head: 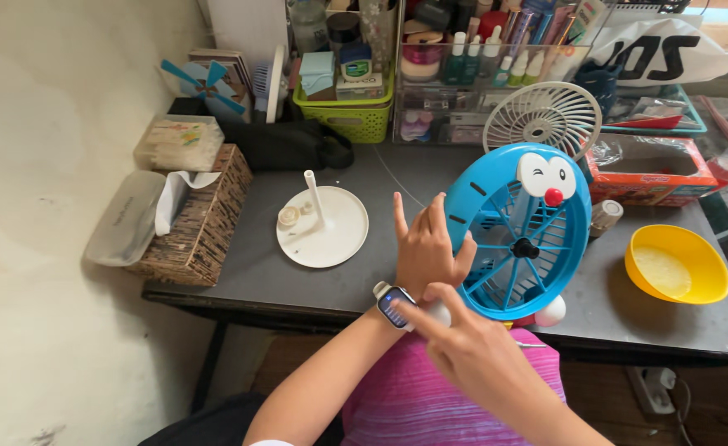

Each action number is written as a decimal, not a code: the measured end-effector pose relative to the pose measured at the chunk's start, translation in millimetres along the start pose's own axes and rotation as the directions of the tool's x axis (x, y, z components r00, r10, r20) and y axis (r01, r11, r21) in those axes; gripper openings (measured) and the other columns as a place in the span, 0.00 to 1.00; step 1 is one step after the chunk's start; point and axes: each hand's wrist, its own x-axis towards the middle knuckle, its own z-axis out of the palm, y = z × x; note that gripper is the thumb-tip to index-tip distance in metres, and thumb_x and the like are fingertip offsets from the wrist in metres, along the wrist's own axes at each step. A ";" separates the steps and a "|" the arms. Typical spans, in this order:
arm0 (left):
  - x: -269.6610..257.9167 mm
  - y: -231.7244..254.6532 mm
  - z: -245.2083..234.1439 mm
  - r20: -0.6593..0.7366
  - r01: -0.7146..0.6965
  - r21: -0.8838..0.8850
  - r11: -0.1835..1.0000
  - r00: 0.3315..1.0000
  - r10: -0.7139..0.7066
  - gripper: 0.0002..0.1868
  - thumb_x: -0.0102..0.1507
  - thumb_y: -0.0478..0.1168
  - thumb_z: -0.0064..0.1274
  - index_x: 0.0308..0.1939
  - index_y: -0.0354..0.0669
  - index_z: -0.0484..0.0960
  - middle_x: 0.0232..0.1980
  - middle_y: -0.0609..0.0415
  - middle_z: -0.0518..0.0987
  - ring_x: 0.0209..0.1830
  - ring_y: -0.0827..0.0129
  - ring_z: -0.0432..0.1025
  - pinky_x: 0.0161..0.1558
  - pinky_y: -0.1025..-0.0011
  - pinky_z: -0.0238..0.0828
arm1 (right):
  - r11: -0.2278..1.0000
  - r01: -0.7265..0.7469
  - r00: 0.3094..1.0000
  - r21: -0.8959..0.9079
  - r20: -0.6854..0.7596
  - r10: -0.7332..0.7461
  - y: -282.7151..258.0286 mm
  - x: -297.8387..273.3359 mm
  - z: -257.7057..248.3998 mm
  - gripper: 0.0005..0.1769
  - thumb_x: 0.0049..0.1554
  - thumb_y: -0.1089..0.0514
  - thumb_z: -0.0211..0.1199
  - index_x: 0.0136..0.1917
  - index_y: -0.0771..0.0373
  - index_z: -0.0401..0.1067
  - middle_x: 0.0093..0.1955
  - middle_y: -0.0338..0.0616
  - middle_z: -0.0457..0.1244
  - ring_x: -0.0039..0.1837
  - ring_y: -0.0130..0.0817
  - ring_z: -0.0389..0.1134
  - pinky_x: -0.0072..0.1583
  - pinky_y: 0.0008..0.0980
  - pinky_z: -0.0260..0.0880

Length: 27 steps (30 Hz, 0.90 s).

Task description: The person disassembles a small blue Doraemon-themed fan on a cluttered desk. They use a screwdriver to remove screws from the front grille and the central hub, then remove the grille and the fan blade. The person continues to unscrew the central hub and removes a small black cap.

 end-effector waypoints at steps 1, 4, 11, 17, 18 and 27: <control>-0.1 -0.4 0.6 0.011 0.005 0.002 1.000 1.000 -0.005 0.35 0.62 0.47 0.52 0.65 0.21 0.66 0.50 0.34 0.80 0.56 0.47 0.76 0.80 0.37 0.31 | 0.999 -0.053 0.998 0.007 0.019 0.053 0.9 0.7 -0.8 0.34 0.51 0.66 0.63 0.69 0.45 0.66 0.62 0.45 0.60 0.39 0.39 0.73 0.41 0.40 0.74; 0.2 -1.6 3.4 0.026 0.011 0.013 1.000 1.000 -0.011 0.35 0.62 0.47 0.52 0.65 0.21 0.66 0.50 0.34 0.80 0.56 0.48 0.76 0.80 0.37 0.31 | 0.993 -0.016 0.999 0.116 -0.046 0.022 0.9 2.4 -5.8 0.40 0.47 0.68 0.63 0.72 0.52 0.64 0.59 0.44 0.61 0.42 0.41 0.73 0.43 0.41 0.73; -1.1 -5.7 6.2 0.005 -0.007 0.027 1.000 1.000 0.007 0.36 0.62 0.48 0.53 0.65 0.21 0.65 0.51 0.34 0.80 0.57 0.48 0.76 0.80 0.37 0.31 | 0.987 -0.017 0.999 0.158 -0.048 0.025 -2.5 5.1 -10.4 0.43 0.46 0.70 0.63 0.74 0.55 0.60 0.58 0.45 0.62 0.44 0.42 0.73 0.44 0.41 0.72; 0.4 -2.5 2.1 0.008 0.006 0.014 1.000 1.000 -0.006 0.36 0.61 0.46 0.53 0.65 0.21 0.65 0.51 0.34 0.80 0.56 0.48 0.76 0.80 0.40 0.32 | 0.981 -0.091 0.996 0.171 0.023 0.089 -0.5 6.9 -9.2 0.44 0.48 0.68 0.65 0.76 0.56 0.56 0.58 0.45 0.62 0.42 0.39 0.73 0.45 0.39 0.73; 0.9 -2.2 1.4 0.006 0.006 0.014 1.000 1.000 -0.007 0.36 0.61 0.46 0.53 0.65 0.21 0.66 0.51 0.34 0.80 0.56 0.49 0.76 0.80 0.40 0.32 | 0.983 -0.069 0.998 0.170 0.004 0.069 0.2 7.5 -9.5 0.45 0.47 0.68 0.65 0.76 0.58 0.55 0.59 0.46 0.62 0.43 0.40 0.73 0.45 0.40 0.73; 2.6 -7.3 -1.6 0.019 0.049 -0.141 0.989 0.999 -0.047 0.33 0.62 0.44 0.53 0.65 0.24 0.66 0.51 0.35 0.81 0.55 0.47 0.76 0.78 0.42 0.40 | 0.962 -0.141 0.953 0.233 -0.233 0.196 21.0 -2.2 -19.2 0.28 0.52 0.66 0.66 0.66 0.56 0.71 0.49 0.41 0.68 0.37 0.32 0.71 0.40 0.31 0.73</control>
